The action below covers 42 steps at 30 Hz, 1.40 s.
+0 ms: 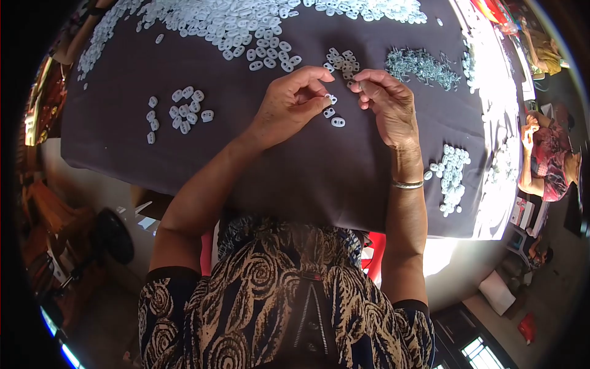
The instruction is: The person sorts and inspects small white plastic components by hand on a table.
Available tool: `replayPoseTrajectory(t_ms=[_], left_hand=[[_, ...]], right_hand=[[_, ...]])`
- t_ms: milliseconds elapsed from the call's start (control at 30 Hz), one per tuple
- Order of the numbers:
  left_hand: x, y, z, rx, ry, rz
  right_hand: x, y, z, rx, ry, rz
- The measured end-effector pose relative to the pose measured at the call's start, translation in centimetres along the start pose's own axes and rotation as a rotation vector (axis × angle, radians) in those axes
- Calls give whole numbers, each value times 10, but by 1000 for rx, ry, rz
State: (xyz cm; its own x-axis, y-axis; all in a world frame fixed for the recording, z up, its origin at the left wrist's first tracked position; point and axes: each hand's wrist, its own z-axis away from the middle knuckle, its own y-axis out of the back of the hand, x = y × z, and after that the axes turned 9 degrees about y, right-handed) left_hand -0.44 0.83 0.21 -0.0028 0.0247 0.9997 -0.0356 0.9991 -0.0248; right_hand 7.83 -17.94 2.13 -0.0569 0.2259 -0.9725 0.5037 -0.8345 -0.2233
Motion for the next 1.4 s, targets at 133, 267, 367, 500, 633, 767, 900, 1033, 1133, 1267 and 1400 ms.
replayPoseTrajectory(t_ms=[133, 267, 367, 500, 633, 767, 900, 1033, 1133, 1267, 1400], left_hand=[[0, 1, -1, 4, -1, -25], [-1, 0, 0, -1, -7, -22], [-1, 1, 0, -3, -4, -25], [1, 0, 0, -5, -9, -60], [1, 1, 1, -5, 2, -74], [-1, 1, 1, -2, -16, -62], [-2, 0, 0, 6, -12, -68], [4, 2, 1, 16, 2, -95], [2, 4, 0, 70, -21, -104], [5, 4, 0, 67, -17, -119], [4, 5, 0, 69, -7, -112]], right_hand=[[3, 4, 1, 22, 43, 127], [2, 8, 3, 24, 72, 166], [2, 8, 3, 54, 92, 272], [4, 9, 4, 82, 112, 447], [6, 10, 5, 101, 203, 589], [11, 17, 4, 110, 249, 722], [4, 17, 4, 109, 307, 892], [4, 23, 3, 189, 370, 969], [3, 20, 6, 163, 322, 847], [1, 6, 7, 52, 330, 830], [-1, -9, 8, -7, 331, 896]])
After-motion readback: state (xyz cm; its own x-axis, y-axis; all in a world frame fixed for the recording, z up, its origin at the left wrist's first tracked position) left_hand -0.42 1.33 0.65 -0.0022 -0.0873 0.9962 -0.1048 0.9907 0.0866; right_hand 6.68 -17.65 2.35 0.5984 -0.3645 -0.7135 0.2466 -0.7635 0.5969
